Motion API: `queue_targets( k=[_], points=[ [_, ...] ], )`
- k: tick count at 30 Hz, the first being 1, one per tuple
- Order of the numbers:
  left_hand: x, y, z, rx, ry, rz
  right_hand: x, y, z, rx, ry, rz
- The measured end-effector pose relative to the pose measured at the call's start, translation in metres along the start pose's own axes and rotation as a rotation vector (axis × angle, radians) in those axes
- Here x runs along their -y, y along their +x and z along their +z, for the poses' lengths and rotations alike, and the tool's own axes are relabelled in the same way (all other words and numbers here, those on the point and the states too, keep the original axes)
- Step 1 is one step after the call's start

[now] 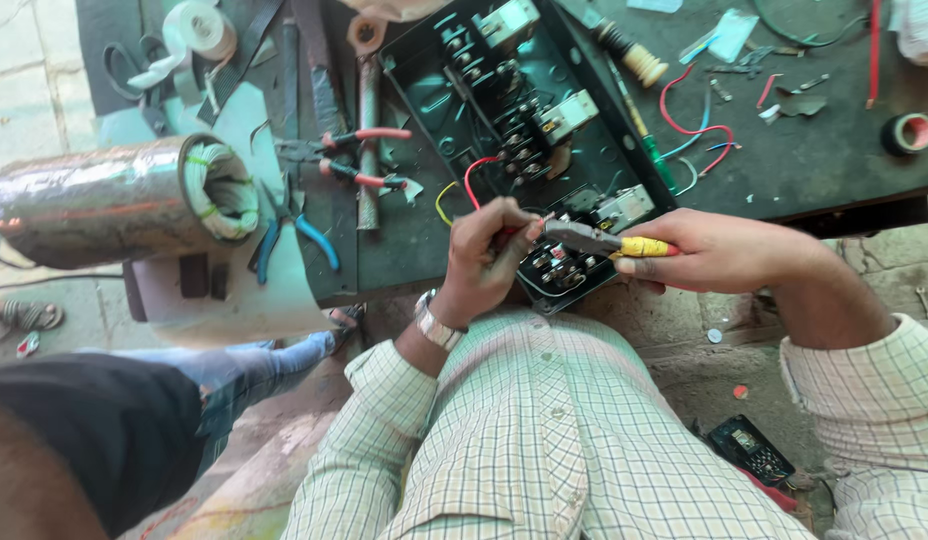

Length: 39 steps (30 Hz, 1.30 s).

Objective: The person strips wire ends with pliers and uses a screwdriver to connect wires to terminals inside an open electrical box. They tighten screws to secure the connections.

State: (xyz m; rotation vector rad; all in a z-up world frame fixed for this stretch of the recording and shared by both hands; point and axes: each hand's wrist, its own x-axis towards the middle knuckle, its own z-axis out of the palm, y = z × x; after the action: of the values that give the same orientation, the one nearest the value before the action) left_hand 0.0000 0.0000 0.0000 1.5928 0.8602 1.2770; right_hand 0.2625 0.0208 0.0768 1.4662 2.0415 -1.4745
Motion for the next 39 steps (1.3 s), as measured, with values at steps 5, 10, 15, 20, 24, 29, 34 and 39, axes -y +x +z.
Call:
queue_targets(
  k=[5,10,15,20,24,29,34,39],
  points=[
    [-0.006,0.004,-0.001,-0.091,0.033,-0.037,0.0,-0.014,0.018,-0.622,-0.381,-0.186],
    [-0.012,0.003,0.003,-0.114,0.105,-0.133,0.008,-0.015,0.037,-1.215,-0.665,-0.216],
    [-0.01,0.003,0.006,-0.124,0.066,-0.161,0.007,-0.007,0.041,-1.275,-0.746,-0.21],
    [-0.004,-0.001,0.01,-0.139,-0.113,-0.236,-0.008,0.004,0.049,-1.318,-0.758,-0.222],
    [0.0,-0.003,0.012,-0.141,-0.19,-0.279,-0.011,0.009,0.051,-1.358,-0.733,-0.269],
    [0.003,-0.004,0.014,-0.161,-0.28,-0.31,-0.006,0.014,0.042,-1.422,-0.815,-0.287],
    [-0.001,0.005,0.018,-0.206,-0.26,-0.333,0.008,0.011,0.025,-1.461,-0.756,-0.328],
    [0.008,-0.003,0.019,-0.212,-0.324,-0.356,0.01,0.011,0.029,-1.443,-0.793,-0.356]
  ],
)
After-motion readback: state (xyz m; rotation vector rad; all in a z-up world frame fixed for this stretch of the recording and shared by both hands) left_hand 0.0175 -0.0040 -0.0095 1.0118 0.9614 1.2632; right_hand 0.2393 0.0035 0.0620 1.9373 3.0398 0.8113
